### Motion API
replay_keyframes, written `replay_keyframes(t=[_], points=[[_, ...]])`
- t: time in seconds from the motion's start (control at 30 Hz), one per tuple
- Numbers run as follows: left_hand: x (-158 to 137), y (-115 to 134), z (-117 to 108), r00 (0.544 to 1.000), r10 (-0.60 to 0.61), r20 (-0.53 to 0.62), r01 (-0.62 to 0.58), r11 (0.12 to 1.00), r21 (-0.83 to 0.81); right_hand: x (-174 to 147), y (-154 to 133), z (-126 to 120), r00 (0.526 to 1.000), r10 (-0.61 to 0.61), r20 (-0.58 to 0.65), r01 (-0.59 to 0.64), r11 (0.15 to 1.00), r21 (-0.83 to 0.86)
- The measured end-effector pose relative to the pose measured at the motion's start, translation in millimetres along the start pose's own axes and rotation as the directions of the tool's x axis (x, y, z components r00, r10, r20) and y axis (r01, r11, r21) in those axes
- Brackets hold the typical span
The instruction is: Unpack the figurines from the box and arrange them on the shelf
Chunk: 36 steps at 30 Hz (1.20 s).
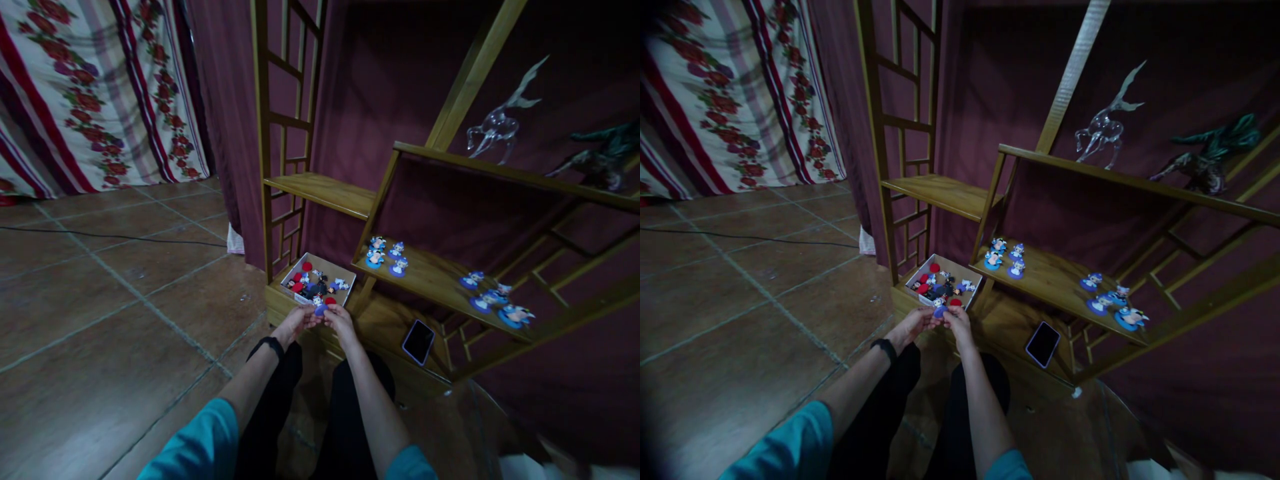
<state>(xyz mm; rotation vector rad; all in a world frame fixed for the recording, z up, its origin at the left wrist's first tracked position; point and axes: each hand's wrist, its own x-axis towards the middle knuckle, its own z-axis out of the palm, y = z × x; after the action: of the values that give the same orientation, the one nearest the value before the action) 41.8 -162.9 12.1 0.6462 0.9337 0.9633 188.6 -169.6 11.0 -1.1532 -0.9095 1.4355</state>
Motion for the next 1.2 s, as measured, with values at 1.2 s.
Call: replay_keyframes(t=[1.2], points=[[4.7,-2.3,1.9,0.988,0.154,-0.033,-0.155,0.987,-0.042,-4.3,-4.3,-0.1,0.995,0.038,0.089,-0.056,0.979,0.199]])
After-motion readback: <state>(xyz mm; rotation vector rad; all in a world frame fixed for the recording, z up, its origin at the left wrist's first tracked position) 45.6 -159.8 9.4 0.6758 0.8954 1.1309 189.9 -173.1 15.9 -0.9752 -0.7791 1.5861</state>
